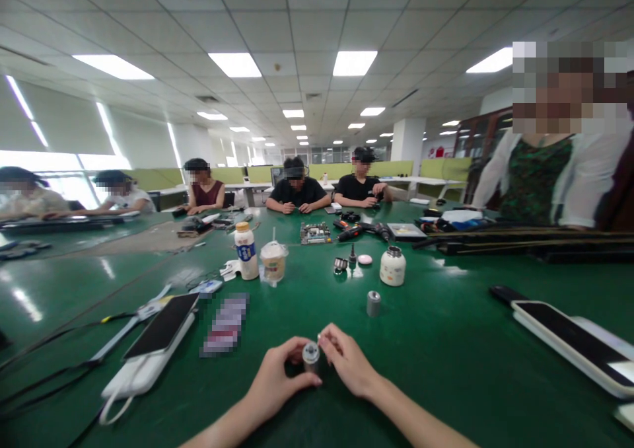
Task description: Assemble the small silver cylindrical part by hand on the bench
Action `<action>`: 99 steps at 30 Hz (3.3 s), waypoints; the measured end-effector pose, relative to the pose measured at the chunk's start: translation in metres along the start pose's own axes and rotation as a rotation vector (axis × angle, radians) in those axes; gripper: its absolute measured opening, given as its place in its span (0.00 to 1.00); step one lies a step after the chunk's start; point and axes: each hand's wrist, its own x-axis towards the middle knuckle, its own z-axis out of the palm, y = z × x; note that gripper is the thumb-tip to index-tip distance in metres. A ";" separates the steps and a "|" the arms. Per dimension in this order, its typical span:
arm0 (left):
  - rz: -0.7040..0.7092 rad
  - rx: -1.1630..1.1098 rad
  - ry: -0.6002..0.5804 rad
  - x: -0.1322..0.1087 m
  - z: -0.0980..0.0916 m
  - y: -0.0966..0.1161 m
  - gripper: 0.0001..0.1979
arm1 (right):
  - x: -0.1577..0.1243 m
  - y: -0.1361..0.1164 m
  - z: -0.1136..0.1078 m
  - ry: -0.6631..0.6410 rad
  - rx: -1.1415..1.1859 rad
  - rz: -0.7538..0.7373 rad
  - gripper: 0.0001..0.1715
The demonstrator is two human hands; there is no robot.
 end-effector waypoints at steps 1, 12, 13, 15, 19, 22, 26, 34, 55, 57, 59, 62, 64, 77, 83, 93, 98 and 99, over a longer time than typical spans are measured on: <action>0.001 -0.013 -0.004 -0.001 0.001 0.000 0.23 | -0.003 0.001 0.000 -0.034 0.025 -0.006 0.22; 0.159 0.215 0.164 -0.004 -0.004 0.010 0.07 | -0.013 -0.008 0.001 -0.097 -0.268 -0.077 0.12; 0.153 0.215 0.170 -0.002 -0.004 0.011 0.06 | -0.013 -0.010 0.003 -0.082 -0.335 -0.079 0.12; 0.133 0.214 0.176 0.002 -0.004 0.011 0.05 | -0.014 -0.012 0.006 -0.053 -0.456 -0.105 0.14; 0.122 0.206 0.152 0.012 -0.008 0.015 0.05 | -0.015 -0.011 0.010 -0.018 -0.580 -0.115 0.13; 0.143 0.234 0.163 0.021 -0.018 0.014 0.05 | -0.014 -0.008 0.011 0.016 -0.612 -0.101 0.14; 0.103 0.362 0.204 0.031 -0.036 -0.004 0.06 | -0.013 -0.007 0.010 0.062 -0.630 -0.067 0.15; -0.048 0.581 0.143 0.033 -0.041 -0.038 0.07 | -0.013 -0.008 0.010 0.073 -0.662 -0.045 0.14; 0.119 0.306 0.075 0.026 -0.016 0.020 0.06 | -0.013 -0.004 0.011 0.038 -0.694 -0.064 0.13; 0.111 0.307 0.051 0.028 -0.018 0.025 0.06 | -0.013 -0.005 0.011 0.035 -0.693 -0.066 0.13; 0.098 0.330 0.006 0.030 -0.021 0.031 0.05 | -0.012 -0.005 0.011 0.037 -0.690 -0.070 0.12; 0.075 0.394 -0.069 0.034 -0.026 0.040 0.06 | -0.012 -0.005 0.011 0.045 -0.690 -0.073 0.12; 0.069 0.429 -0.102 0.035 -0.028 0.043 0.06 | -0.012 -0.004 0.011 0.052 -0.693 -0.071 0.12; 0.041 0.321 -0.115 0.034 -0.031 0.051 0.18 | -0.013 -0.005 0.012 0.048 -0.668 -0.067 0.12; 0.031 0.319 -0.075 0.036 -0.023 0.047 0.18 | -0.012 -0.004 0.011 0.045 -0.681 -0.055 0.10; 0.014 0.258 -0.071 0.046 -0.025 0.039 0.16 | -0.014 -0.004 0.010 0.025 -0.660 -0.048 0.11; 0.022 0.292 -0.126 0.045 -0.034 0.046 0.17 | -0.014 -0.006 0.009 0.021 -0.660 -0.058 0.11; 0.021 0.275 -0.150 0.045 -0.036 0.047 0.17 | -0.014 -0.006 0.009 0.021 -0.660 -0.059 0.11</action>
